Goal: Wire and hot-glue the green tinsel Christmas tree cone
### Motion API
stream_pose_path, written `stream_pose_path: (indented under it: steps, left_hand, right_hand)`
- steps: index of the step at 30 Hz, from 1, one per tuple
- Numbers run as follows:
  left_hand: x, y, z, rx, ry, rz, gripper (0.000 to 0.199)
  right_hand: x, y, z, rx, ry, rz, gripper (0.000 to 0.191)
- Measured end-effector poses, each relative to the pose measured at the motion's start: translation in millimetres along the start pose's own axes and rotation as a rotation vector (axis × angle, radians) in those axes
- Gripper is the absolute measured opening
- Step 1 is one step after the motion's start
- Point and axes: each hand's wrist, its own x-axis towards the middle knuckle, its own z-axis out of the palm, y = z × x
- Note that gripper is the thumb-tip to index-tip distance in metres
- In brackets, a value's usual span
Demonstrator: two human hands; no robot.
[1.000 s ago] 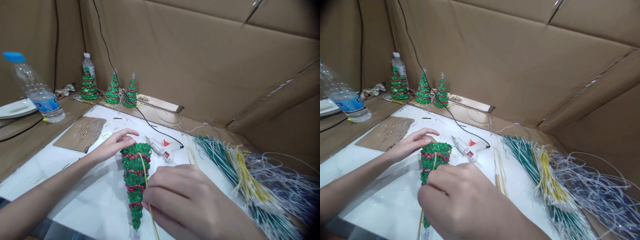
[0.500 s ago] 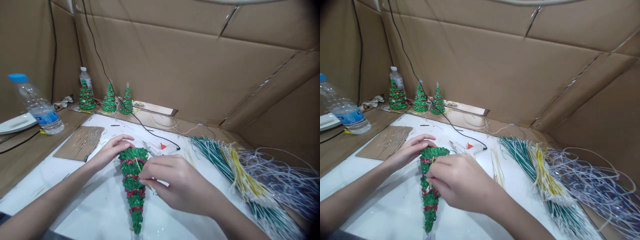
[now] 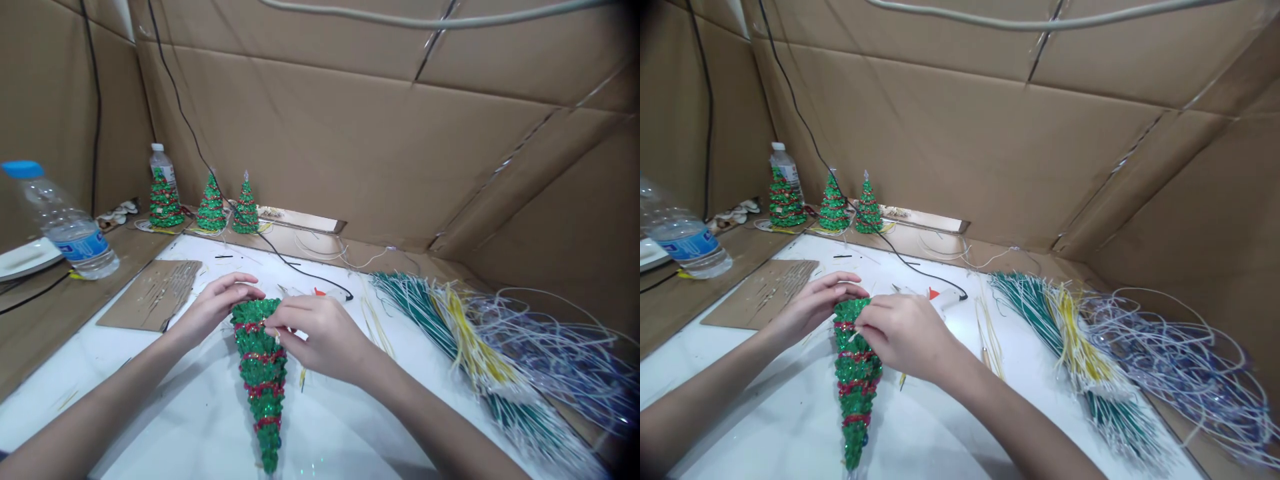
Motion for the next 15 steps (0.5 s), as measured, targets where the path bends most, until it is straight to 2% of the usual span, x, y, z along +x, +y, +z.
stream_pose_path:
  steps: [5,11,15]
  left_hand:
    - [1,-1,-1.4,0.069,0.010,0.033,0.033]
    - [1,-2,-4.5,0.140,-0.004,0.033,0.033]
    - [1,-4,-4.6,0.166,-0.031,0.045,0.031]
  right_hand:
    - [-1,-15,-12,0.103,0.034,-0.004,0.006]
    - [-2,-30,-26,-0.004,0.063,-0.069,0.008]
    - [0,-31,-27,-0.035,0.068,-0.031,0.009]
